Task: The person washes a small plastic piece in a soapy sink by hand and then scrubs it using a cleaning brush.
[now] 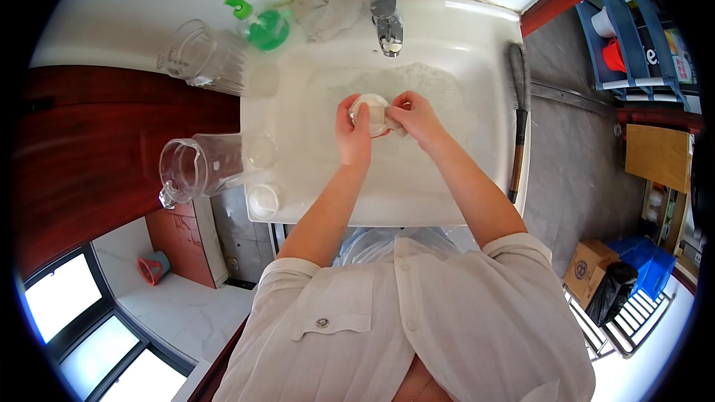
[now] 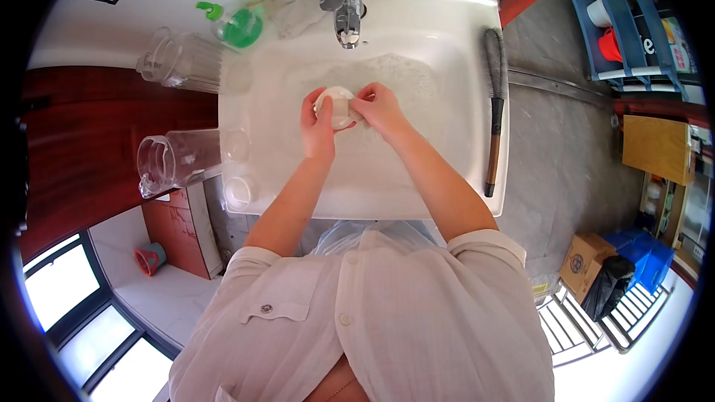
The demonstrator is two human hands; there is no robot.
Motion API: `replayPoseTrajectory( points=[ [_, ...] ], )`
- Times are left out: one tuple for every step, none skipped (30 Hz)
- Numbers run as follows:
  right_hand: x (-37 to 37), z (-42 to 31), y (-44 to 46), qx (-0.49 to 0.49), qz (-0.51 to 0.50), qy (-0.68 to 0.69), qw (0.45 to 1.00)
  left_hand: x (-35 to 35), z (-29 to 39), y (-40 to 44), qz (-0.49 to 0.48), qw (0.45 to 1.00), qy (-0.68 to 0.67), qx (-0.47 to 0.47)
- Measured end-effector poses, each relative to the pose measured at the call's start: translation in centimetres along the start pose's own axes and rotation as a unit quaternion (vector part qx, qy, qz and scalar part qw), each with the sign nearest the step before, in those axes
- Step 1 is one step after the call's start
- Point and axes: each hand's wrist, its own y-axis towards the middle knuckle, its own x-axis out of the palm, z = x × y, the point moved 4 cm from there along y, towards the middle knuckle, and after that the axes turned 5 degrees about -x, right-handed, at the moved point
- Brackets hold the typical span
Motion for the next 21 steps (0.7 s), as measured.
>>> replayPoseTrajectory(
  points=[
    [-0.2, -0.4, -0.1, 0.0, 0.0, 0.0, 1.0, -0.2, 0.0, 0.1, 0.015, 0.999, -0.019, -0.032],
    [-0.2, -1.1, -0.4, -0.048, -0.045, -0.048, 0.997, -0.4, -0.1, 0.0, 0.031, 0.997, -0.039, -0.065],
    [0.0, -1.8, -0.7, -0.095, -0.089, -0.096, 0.987, -0.7, 0.1, 0.1, 0.032, 0.997, -0.039, -0.066],
    [0.0, -1.7, -0.8, -0.094, -0.089, -0.097, 0.987, -0.8, 0.1, 0.3, 0.012, 0.993, -0.038, -0.107],
    [-0.2, -1.7, -0.8, -0.097, -0.081, -0.124, 0.984, -0.8, 0.0, 0.5, -0.008, 0.989, -0.037, -0.146],
    [-0.3, -1.9, -0.6, -0.102, -0.072, -0.151, 0.981, -0.8, 0.1, 0.7, -0.009, 0.989, -0.038, -0.145],
    [-0.2, -1.6, -0.4, -0.102, -0.072, -0.152, 0.981, -0.7, 0.3, 0.7, -0.019, 0.989, -0.032, -0.141],
    [-0.3, -1.3, -0.1, -0.126, -0.022, -0.136, 0.982, -0.6, 0.3, 0.7, -0.028, 0.99, -0.026, -0.136],
    [-0.3, -1.0, 0.1, -0.149, 0.027, -0.12, 0.981, -0.4, 0.2, 0.6, -0.028, 0.99, -0.026, -0.136],
    [0.0, -0.7, 0.4, -0.149, 0.026, -0.119, 0.981, -0.3, 0.2, 0.5, -0.008, 0.994, -0.026, -0.107],
    [0.1, -0.1, 0.7, -0.125, 0.037, -0.111, 0.985, -0.3, 0.3, 0.3, 0.011, 0.997, -0.026, -0.077],
    [0.2, 0.2, 0.9, -0.1, 0.05, -0.102, 0.988, -0.1, 0.1, 0.2, 0.009, 0.997, -0.025, -0.077],
    [0.2, 0.4, 1.1, -0.1, 0.052, -0.102, 0.988, 0.0, 0.3, 0.0, 0.022, 0.999, 0.012, -0.037],
    [0.3, 0.9, 1.3, -0.058, 0.057, -0.115, 0.99, 0.0, 0.6, -0.1, 0.036, 0.998, 0.048, 0.003],
    [0.4, 1.3, 1.4, -0.016, 0.061, -0.129, 0.99, -0.2, 0.0, 0.0, 0.036, 0.998, 0.048, 0.003],
    [0.3, 1.5, 1.6, -0.016, 0.061, -0.128, 0.99, -0.6, -0.7, 0.3, 0.046, 0.997, 0.061, -0.002],
    [-0.2, 1.7, 1.9, 0.001, 0.058, -0.215, 0.975, -0.9, -1.2, 0.5, 0.055, 0.996, 0.073, -0.008],
    [-0.9, 2.0, 2.3, 0.018, 0.056, -0.301, 0.952, -1.0, -1.1, 0.5, 0.055, 0.996, 0.073, -0.007],
    [-1.6, 3.1, 3.0, 0.018, 0.056, -0.301, 0.952, -1.2, -1.0, 0.4, 0.061, 0.997, 0.039, -0.037],
    [-2.5, 4.6, 3.8, 0.013, 0.083, -0.378, 0.922, -1.4, -1.1, 0.3, 0.067, 0.995, 0.003, -0.068],
    [-3.0, 5.9, 4.4, 0.006, 0.108, -0.452, 0.886, -1.7, -1.0, 0.3, 0.07, 0.995, 0.002, -0.067]
  ],
)
